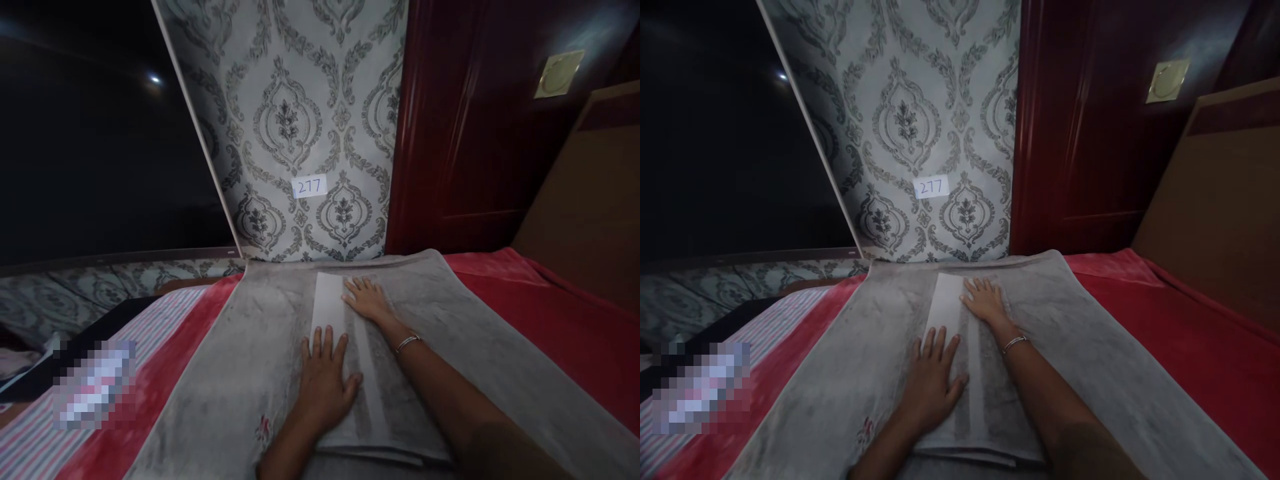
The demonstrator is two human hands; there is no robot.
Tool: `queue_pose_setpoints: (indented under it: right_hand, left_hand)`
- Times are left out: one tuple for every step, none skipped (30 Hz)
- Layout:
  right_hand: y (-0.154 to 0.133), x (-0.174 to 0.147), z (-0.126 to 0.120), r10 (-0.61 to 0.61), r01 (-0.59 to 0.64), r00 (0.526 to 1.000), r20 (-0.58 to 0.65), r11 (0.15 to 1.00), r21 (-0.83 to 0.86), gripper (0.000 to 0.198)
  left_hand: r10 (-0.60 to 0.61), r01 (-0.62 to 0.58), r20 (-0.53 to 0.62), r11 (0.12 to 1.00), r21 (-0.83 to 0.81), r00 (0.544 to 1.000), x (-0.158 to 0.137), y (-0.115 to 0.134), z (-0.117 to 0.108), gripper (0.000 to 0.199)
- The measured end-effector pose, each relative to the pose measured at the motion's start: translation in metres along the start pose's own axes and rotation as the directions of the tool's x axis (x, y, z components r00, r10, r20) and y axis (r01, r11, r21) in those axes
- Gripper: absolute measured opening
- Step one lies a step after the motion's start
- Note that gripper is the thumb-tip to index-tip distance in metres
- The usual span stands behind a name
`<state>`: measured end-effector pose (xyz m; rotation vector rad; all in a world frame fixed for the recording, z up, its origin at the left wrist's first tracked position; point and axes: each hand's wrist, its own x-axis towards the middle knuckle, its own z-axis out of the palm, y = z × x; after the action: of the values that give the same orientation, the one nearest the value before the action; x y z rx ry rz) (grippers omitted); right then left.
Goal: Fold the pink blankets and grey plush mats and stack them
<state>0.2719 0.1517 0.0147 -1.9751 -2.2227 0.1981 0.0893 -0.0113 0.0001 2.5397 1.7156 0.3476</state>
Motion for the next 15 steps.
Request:
queue_pose_setpoints:
  right_hand:
    - [0.000, 0.000, -0.002, 0.000, 0.000, 1.000, 0.013, 1.000, 0.002, 0.065]
    - [-0.001, 0.000, -0.005, 0.001, -0.001, 1.000, 0.029, 1.000, 0.003, 0.065]
    - [-0.002, 0.001, -0.008, 0.003, -0.003, 0.999, 0.046, 1.000, 0.004, 0.065]
    - [-0.003, 0.000, -0.012, 0.003, -0.003, 0.998, 0.063, 1.000, 0.005, 0.065]
    - [-0.004, -0.001, -0.015, 0.002, -0.003, 0.997, 0.080, 1.000, 0.006, 0.064]
    - [-0.006, -0.003, -0.018, -0.001, 0.000, 0.996, 0.094, 1.000, 0.007, 0.064]
    - [-0.009, -0.008, -0.020, -0.010, 0.009, 0.994, 0.108, 1.000, 0.009, 0.063]
    - [-0.012, -0.016, -0.021, -0.025, 0.023, 0.993, 0.120, 1.000, 0.012, 0.062]
    - [-0.016, -0.026, -0.021, -0.044, 0.043, 0.991, 0.126, 0.999, 0.013, 0.061]
    - [-0.019, -0.039, -0.019, -0.066, 0.065, 0.989, 0.129, 0.998, 0.014, 0.061]
    - [-0.023, -0.055, -0.017, -0.090, 0.089, 0.988, 0.128, 0.996, 0.014, 0.060]
    - [-0.026, -0.072, -0.013, -0.113, 0.112, 0.986, 0.124, 0.994, 0.017, 0.060]
    - [-0.029, -0.090, -0.010, -0.135, 0.133, 0.984, 0.116, 0.991, 0.023, 0.060]
    - [-0.031, -0.109, -0.006, -0.155, 0.152, 0.982, 0.106, 0.988, 0.032, 0.061]
    - [-0.034, -0.126, -0.003, -0.174, 0.170, 0.980, 0.094, 0.984, 0.042, 0.061]
  left_hand:
    - [-0.004, 0.004, -0.001, 1.000, 0.004, 1.000, 0.000, 0.001, -0.001, 0.073]
    - [-0.011, 0.011, -0.003, 1.000, 0.008, 1.000, 0.000, 0.002, -0.002, 0.074]
    - [-0.019, 0.019, -0.006, 1.000, 0.012, 1.000, 0.000, 0.003, -0.003, 0.075]
    - [-0.026, 0.026, -0.010, 1.000, 0.017, 1.000, 0.000, 0.004, -0.005, 0.077]
    - [-0.032, 0.032, -0.014, 0.999, 0.021, 0.999, 0.001, 0.006, -0.006, 0.078]
    - [-0.037, 0.038, -0.017, 0.999, 0.024, 0.999, 0.001, 0.007, -0.008, 0.078]
    - [-0.042, 0.043, -0.019, 0.999, 0.024, 0.999, 0.001, 0.009, -0.009, 0.078]
    - [-0.047, 0.047, -0.020, 0.999, 0.022, 0.999, 0.001, 0.009, -0.010, 0.077]
    - [-0.052, 0.052, -0.022, 0.998, 0.017, 0.998, 0.002, 0.010, -0.011, 0.074]
    - [-0.058, 0.058, -0.029, 0.998, 0.007, 0.998, 0.002, 0.009, -0.011, 0.070]
    - [-0.065, 0.065, -0.040, 0.998, -0.008, 0.997, 0.001, 0.009, -0.011, 0.066]
    - [-0.072, 0.070, -0.053, 0.997, -0.028, 0.996, 0.001, 0.007, -0.010, 0.063]
    - [-0.078, 0.075, -0.066, 0.996, -0.053, 0.995, 0.001, 0.005, -0.010, 0.062]
    - [-0.085, 0.079, -0.076, 0.993, -0.082, 0.993, 0.001, 0.003, -0.009, 0.061]
    - [-0.094, 0.085, -0.079, 0.990, -0.111, 0.992, 0.001, 0.001, -0.010, 0.060]
